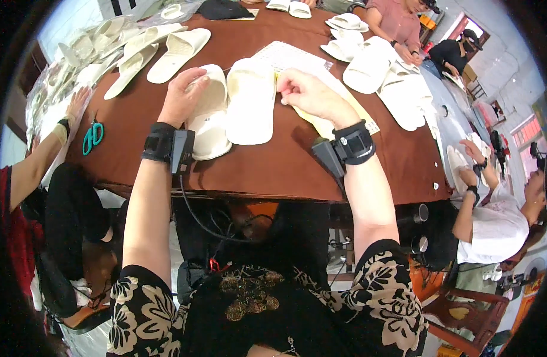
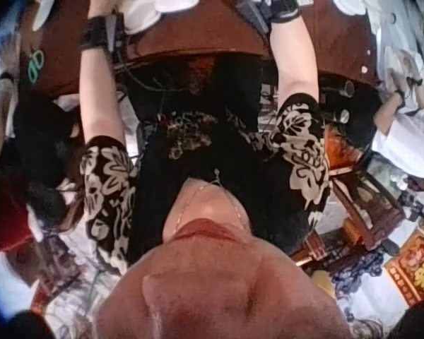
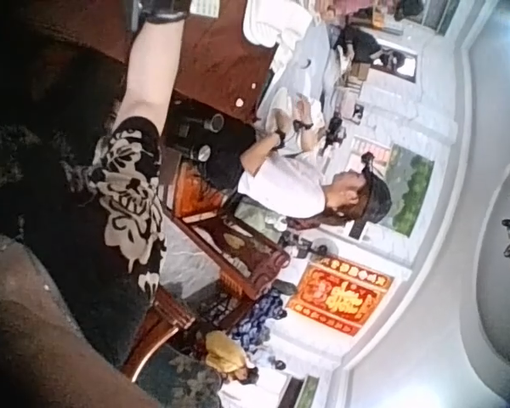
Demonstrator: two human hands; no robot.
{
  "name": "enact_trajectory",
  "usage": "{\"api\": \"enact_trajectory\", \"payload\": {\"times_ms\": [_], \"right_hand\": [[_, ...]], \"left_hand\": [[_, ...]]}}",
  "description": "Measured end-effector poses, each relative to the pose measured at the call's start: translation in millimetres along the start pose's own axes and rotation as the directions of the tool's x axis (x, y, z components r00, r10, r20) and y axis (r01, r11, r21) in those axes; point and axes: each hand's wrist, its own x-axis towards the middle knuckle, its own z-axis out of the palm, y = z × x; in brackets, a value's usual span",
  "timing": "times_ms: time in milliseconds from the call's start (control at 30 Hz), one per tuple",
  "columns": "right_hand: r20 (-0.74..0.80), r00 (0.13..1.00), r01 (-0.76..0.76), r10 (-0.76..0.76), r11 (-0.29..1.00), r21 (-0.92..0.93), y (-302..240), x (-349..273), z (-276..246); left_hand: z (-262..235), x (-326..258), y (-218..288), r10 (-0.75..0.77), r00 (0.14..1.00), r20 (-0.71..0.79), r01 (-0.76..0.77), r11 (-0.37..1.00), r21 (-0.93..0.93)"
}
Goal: Assemble and inspect white slippers at a production table.
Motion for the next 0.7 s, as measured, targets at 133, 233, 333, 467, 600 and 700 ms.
{"api": "enact_trajectory", "payload": {"times_ms": [133,233,333,467,600,700], "right_hand": [[0.148,0.981,0.146,-0.124,0.978,-0.148,-30,11,23],[0.203,0.964,0.227,-0.173,0.932,-0.281,-41,20,30],[0.298,0.913,0.373,-0.280,0.869,-0.325,-42,36,38],[0.377,0.889,0.403,-0.259,0.835,-0.375,-36,51,50],[0.340,0.893,0.417,-0.294,0.825,-0.381,-28,54,52],[0.291,0.948,0.250,-0.127,0.864,-0.436,-24,53,48]], "left_hand": [[-1,0,1,0.057,0.998,-0.006,-0.057,0.997,0.056],[-1,0,1,0.073,0.997,-0.016,-0.071,0.993,0.095],[-2,1,1,0.029,1.000,-0.004,-0.029,0.999,0.043],[-3,-1,2,0.047,0.999,-0.014,-0.046,0.997,0.058],[-5,-2,5,0.024,1.000,0.013,-0.025,0.996,0.087],[-5,-2,7,-0.009,0.999,0.047,0.004,0.996,0.095]]}}
